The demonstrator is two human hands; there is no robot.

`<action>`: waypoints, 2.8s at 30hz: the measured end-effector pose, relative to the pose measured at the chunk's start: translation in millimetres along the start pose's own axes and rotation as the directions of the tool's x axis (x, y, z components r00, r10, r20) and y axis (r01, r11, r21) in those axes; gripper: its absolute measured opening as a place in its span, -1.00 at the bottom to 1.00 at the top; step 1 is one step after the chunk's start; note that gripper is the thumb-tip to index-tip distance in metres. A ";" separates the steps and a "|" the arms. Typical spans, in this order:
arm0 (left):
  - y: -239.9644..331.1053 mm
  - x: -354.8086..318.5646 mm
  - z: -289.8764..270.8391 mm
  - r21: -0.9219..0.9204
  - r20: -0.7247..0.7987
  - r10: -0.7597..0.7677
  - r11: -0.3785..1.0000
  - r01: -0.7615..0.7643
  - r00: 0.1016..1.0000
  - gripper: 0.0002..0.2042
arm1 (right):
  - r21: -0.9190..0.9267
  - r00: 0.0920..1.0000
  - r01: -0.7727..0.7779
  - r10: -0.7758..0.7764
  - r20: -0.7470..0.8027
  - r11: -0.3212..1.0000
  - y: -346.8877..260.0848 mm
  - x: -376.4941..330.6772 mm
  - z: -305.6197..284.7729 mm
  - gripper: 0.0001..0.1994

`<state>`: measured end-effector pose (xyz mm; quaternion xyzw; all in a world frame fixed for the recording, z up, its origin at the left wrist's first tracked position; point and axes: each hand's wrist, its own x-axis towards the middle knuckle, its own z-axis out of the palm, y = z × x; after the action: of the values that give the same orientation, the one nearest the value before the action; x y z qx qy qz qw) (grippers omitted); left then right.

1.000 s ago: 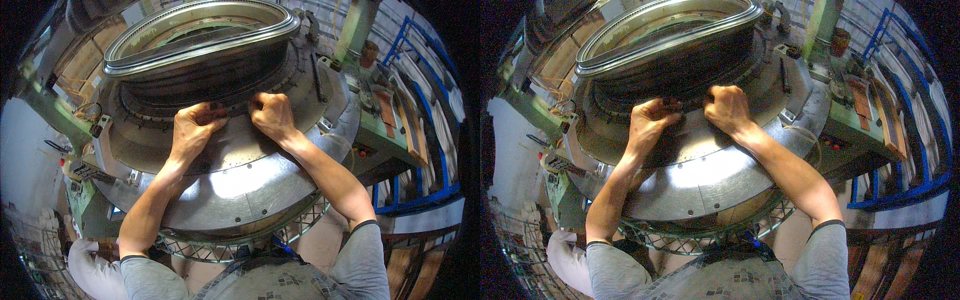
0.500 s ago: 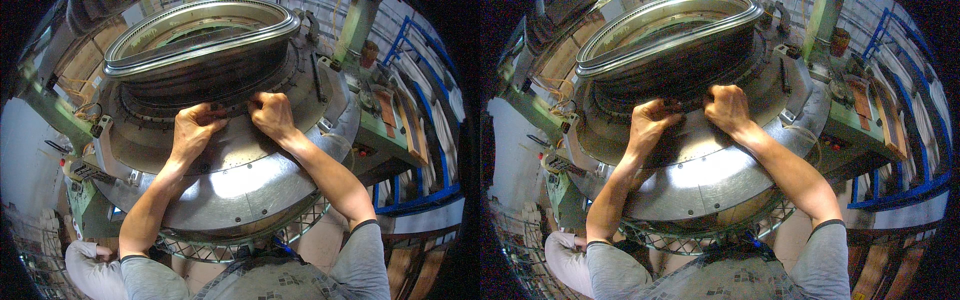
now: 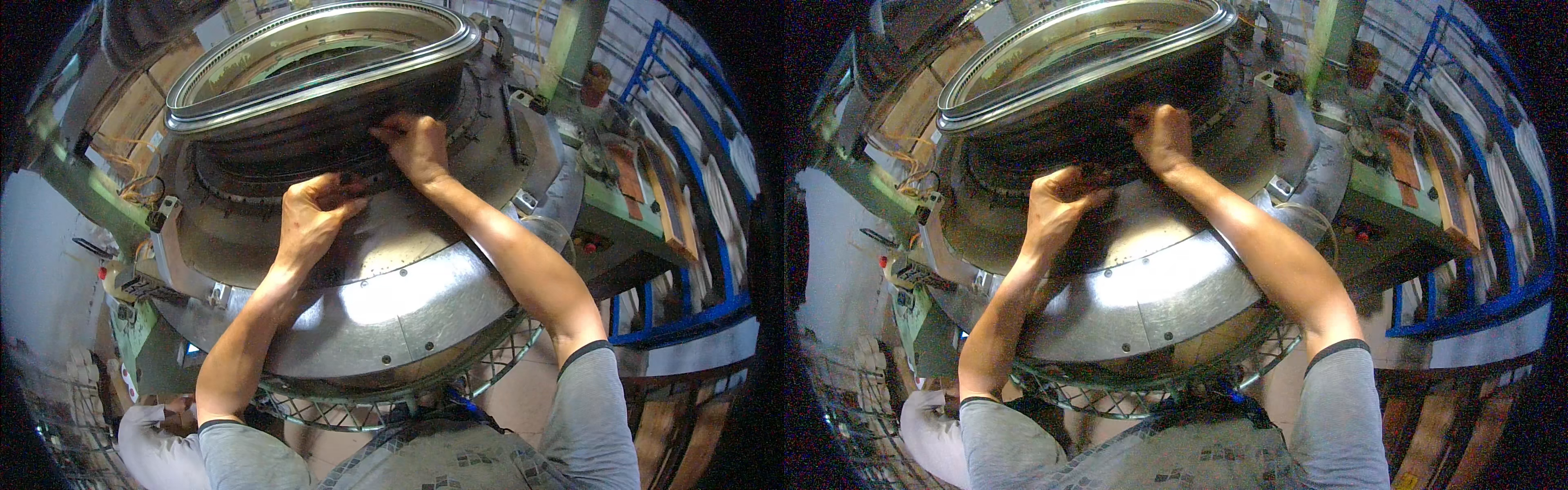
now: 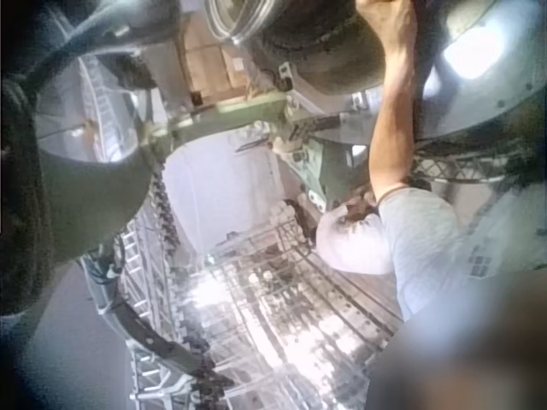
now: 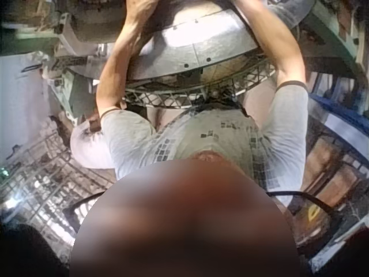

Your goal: The person repeatedly picks up small metal strips from a wooden tray and inserts them into slots around the rim of a large circular metal component. The person handles the strips one at a time, aligning and pressing them into place along the circumference.

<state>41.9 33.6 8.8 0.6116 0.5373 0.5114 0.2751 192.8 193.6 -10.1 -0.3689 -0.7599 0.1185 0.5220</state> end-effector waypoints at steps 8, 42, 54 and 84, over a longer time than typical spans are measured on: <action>-3.4 -1.7 -0.4 0.011 0.002 -0.034 0.999 0.034 0.999 -0.78 | -0.025 0.997 0.005 -0.007 -0.071 1.000 -1.5 6.6 0.5 -0.74; -11.1 -1.7 2.1 0.016 -0.019 -0.116 0.993 0.116 0.993 -0.69 | 0.788 0.792 -0.581 0.368 0.487 0.206 -10.5 26.5 -40.9 -0.81; -2.6 -1.2 7.8 0.033 -0.067 -0.210 0.977 0.213 0.975 -0.69 | 0.756 0.754 -0.631 0.371 0.543 0.175 -3.1 21.9 -26.6 -0.84; -65.1 -7.0 -130.9 0.908 0.356 0.246 0.134 -0.396 0.901 -0.51 | -0.003 0.737 0.676 -0.675 0.019 0.737 -23.9 -100.4 -167.6 -0.86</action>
<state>-102.5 16.8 -8.6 0.7759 0.5743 0.0716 -0.2511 348.3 73.7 4.1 -0.0701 -0.8467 -0.0795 0.5215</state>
